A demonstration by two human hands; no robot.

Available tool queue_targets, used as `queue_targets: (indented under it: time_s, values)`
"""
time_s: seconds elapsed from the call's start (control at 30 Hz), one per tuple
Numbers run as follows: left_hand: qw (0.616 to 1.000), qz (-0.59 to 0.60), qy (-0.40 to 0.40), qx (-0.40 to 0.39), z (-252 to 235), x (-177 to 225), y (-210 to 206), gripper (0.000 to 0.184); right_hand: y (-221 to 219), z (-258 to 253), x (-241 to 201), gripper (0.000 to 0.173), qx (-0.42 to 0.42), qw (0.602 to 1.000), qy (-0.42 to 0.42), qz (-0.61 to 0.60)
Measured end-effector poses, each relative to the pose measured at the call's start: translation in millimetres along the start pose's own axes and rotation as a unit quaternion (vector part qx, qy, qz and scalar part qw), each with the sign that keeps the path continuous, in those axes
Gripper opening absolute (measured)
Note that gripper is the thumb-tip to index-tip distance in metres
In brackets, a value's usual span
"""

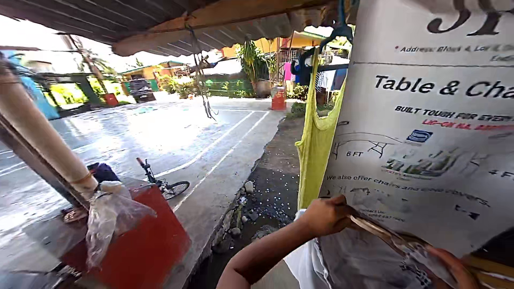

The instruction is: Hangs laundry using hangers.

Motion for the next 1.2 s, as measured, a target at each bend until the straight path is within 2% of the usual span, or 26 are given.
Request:
queue_targets:
  time_s: [0.07, 0.13, 0.23, 0.3, 0.33, 0.4, 0.5, 0.57, 0.63, 0.7, 0.77, 0.83, 0.87, 0.97, 1.03, 1.07, 1.13, 1.2]
  values:
    - [0.998, 0.023, 0.039, -0.046, 0, -3, 10, 0.019, -5, -1, 5, 0.041, 0.061, 0.996, 0.066, 0.002]
    - [0.992, 0.076, 0.04, -0.09, 1, -11, 19, 0.023, -6, -2, 3, 0.042, 0.066, 0.995, 0.078, -0.008]
    - [0.976, 0.175, 0.043, -0.125, 6, -26, 38, 0.016, -9, 1, 3, 0.041, -0.035, 0.989, 0.083, -0.113]
    - [0.972, 0.19, 0.05, -0.129, 8, -32, 51, 0.009, -10, 8, 2, 0.041, -0.095, 0.976, 0.081, -0.178]
    - [0.974, 0.169, 0.05, -0.141, 10, -31, 53, 0.009, -9, 11, -1, 0.039, -0.111, 0.97, 0.08, -0.202]
    - [0.979, 0.063, 0.049, -0.185, 11, -24, 47, 0.023, -6, 17, -5, 0.037, -0.123, 0.963, 0.085, -0.222]
    - [0.964, -0.074, 0.089, -0.24, 8, -6, 25, 0.038, 1, 23, -12, 0.035, -0.101, 0.967, 0.112, -0.206]
    - [0.954, -0.126, 0.098, -0.253, 3, -1, 5, 0.04, 4, 27, -17, 0.034, -0.099, 0.968, 0.128, -0.191]
    - [0.95, -0.107, 0.092, -0.279, 2, -4, -21, 0.036, 7, 31, -23, 0.032, -0.102, 0.967, 0.147, -0.181]
    - [0.937, -0.02, 0.076, -0.34, 8, -12, -54, 0.034, 9, 34, -25, 0.032, -0.105, 0.969, 0.155, -0.159]
    - [0.903, 0.04, 0.034, -0.426, 20, -15, -90, 0.042, 10, 38, -26, 0.033, -0.121, 0.972, 0.152, -0.13]
    - [0.858, 0.024, -0.015, -0.513, 35, -15, -124, 0.056, 12, 43, -27, 0.034, -0.126, 0.976, 0.149, -0.1]
    - [0.835, 0.025, -0.03, -0.549, 44, -16, -137, 0.056, 15, 44, -29, 0.034, -0.123, 0.977, 0.15, -0.085]
    - [0.766, 0.107, -0.046, -0.632, 65, -7, -167, 0.031, 25, 49, -35, 0.031, -0.1, 0.982, 0.153, -0.052]
    - [0.746, 0.185, 0.001, -0.64, 69, 12, -170, 0.021, 29, 53, -33, 0.031, -0.099, 0.986, 0.13, -0.042]
    - [0.747, 0.216, 0.013, -0.628, 68, 21, -173, 0.023, 30, 56, -31, 0.032, -0.1, 0.987, 0.115, -0.041]
    - [0.758, 0.285, -0.019, -0.586, 61, 37, -182, 0.028, 33, 63, -24, 0.032, -0.101, 0.99, 0.086, -0.04]
    - [0.786, 0.326, -0.049, -0.522, 53, 37, -189, 0.031, 35, 72, -17, 0.033, -0.101, 0.992, 0.06, -0.036]
Point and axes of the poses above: each hand's wrist, its own z-axis away from the middle knuckle, its own y-axis out of the back of the hand, x = y × z, the point moved 8 cm from there along -z, towards the middle knuckle, and after that the axes turned 3 degrees about y, right-handed, at the moved point
